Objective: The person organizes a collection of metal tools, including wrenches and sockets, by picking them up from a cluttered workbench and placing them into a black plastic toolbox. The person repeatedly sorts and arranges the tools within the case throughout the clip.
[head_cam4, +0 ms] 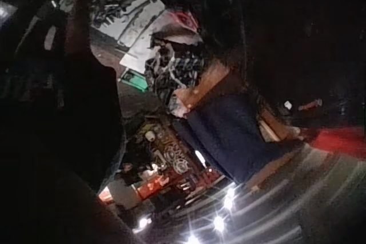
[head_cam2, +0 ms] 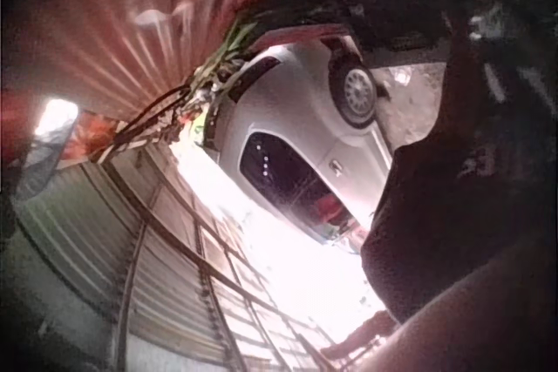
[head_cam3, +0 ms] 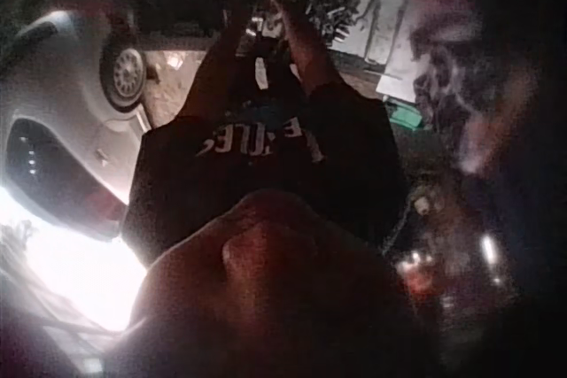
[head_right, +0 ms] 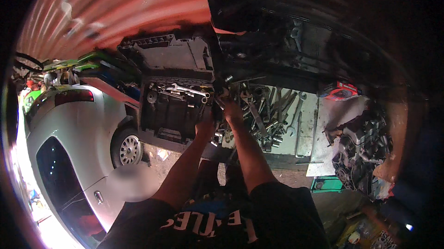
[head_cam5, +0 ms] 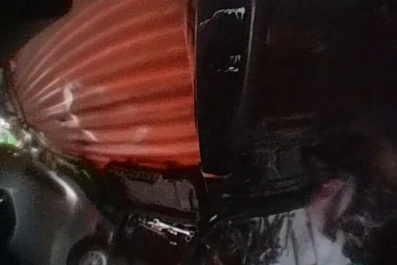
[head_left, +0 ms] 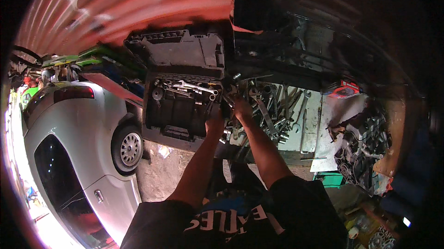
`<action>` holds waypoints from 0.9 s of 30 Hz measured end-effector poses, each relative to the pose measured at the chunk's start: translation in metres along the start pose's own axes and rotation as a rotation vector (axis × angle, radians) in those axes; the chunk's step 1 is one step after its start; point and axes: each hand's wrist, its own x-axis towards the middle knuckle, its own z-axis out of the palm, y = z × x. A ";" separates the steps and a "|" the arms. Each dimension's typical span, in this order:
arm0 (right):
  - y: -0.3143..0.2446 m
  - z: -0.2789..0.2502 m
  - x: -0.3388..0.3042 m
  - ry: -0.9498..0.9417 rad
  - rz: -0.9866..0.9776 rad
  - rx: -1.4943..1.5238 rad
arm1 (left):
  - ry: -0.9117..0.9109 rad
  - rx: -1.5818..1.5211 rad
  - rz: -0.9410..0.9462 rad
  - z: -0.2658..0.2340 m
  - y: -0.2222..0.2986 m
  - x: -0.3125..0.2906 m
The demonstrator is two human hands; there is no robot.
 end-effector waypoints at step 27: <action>0.080 -0.006 -0.042 0.118 -0.358 0.166 | -0.052 0.026 0.005 -0.007 0.000 0.006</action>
